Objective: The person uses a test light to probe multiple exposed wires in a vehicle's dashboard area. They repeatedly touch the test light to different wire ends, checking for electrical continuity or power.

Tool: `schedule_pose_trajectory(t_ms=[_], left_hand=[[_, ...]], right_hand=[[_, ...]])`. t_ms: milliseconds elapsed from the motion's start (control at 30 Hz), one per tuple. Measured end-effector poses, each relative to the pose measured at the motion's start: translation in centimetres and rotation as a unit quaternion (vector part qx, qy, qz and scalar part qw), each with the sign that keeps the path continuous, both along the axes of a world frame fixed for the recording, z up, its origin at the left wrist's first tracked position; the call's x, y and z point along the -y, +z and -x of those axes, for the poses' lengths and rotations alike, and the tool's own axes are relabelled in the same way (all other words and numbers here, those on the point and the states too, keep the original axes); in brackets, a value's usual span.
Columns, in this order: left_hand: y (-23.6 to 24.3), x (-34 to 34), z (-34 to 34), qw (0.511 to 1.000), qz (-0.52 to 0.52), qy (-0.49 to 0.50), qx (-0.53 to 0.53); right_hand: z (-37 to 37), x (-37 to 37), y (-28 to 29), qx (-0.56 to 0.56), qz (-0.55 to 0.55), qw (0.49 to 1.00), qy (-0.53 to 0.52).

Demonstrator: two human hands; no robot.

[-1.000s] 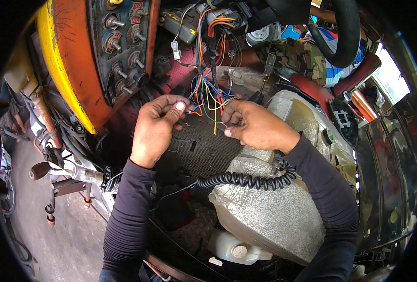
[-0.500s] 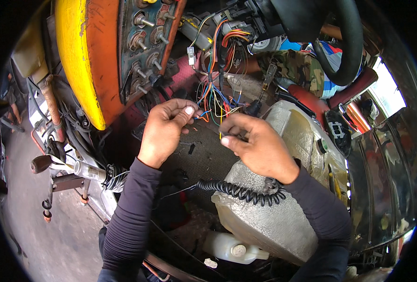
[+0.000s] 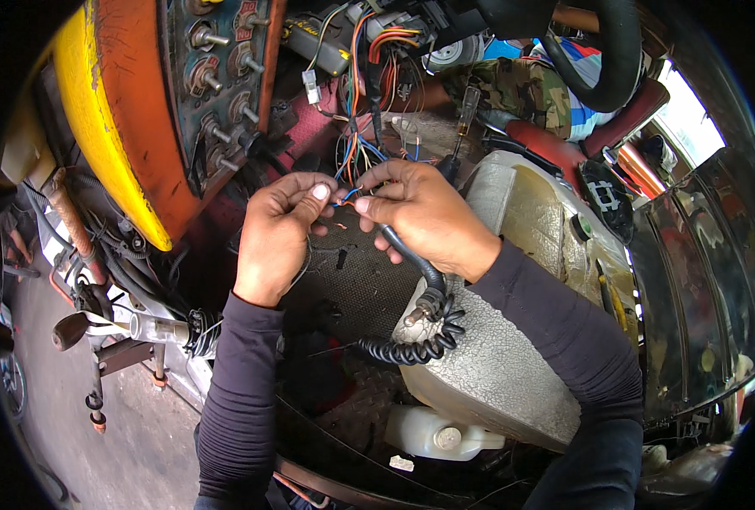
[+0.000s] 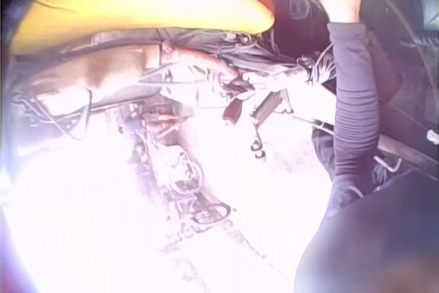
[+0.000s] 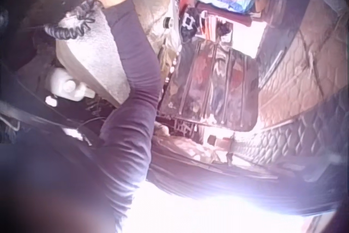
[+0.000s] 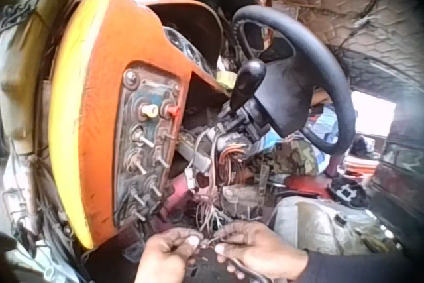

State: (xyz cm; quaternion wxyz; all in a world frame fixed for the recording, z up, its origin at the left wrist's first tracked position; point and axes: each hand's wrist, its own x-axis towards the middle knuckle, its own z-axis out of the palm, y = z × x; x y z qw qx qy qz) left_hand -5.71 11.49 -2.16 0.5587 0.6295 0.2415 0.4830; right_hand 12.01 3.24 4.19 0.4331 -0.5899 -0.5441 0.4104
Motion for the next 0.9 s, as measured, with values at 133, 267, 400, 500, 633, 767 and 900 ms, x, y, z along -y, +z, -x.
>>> schedule_pose_trajectory(t_ms=[133, 267, 400, 500, 633, 767, 900], left_hand=[[0.0, 0.0, 0.0, 1.000, -0.009, 0.006, 0.000], [0.0, 0.1, 0.0, 1.000, 0.001, 0.005, 0.017], [0.0, 0.0, -0.1, 0.999, 0.022, -0.005, 0.043], [-0.1, 0.0, -0.4, 0.998, 0.012, -0.018, 0.054], [-0.1, 0.2, -0.5, 0.997, 0.020, -0.030, 0.068], [-0.1, 0.4, -0.7, 0.997, 0.017, -0.037, 0.062], [-0.1, 0.3, -0.6, 0.998, 0.015, -0.029, 0.050]], right_hand=[[-0.3, 0.0, -0.1, -0.037, 0.009, 0.999, 0.009], [0.1, 1.1, 0.5, 0.006, 0.005, 1.000, -0.015], [1.3, 2.4, 0.6, 0.130, -0.027, 0.991, -0.023], [2.3, 2.2, 0.0, 0.282, -0.124, 0.951, -0.020], [2.5, 1.3, -0.6, 0.328, -0.164, 0.930, -0.027], [2.3, 1.2, -0.4, 0.309, -0.178, 0.934, -0.010], [2.0, 2.3, 0.3, 0.328, -0.157, 0.931, -0.028]])
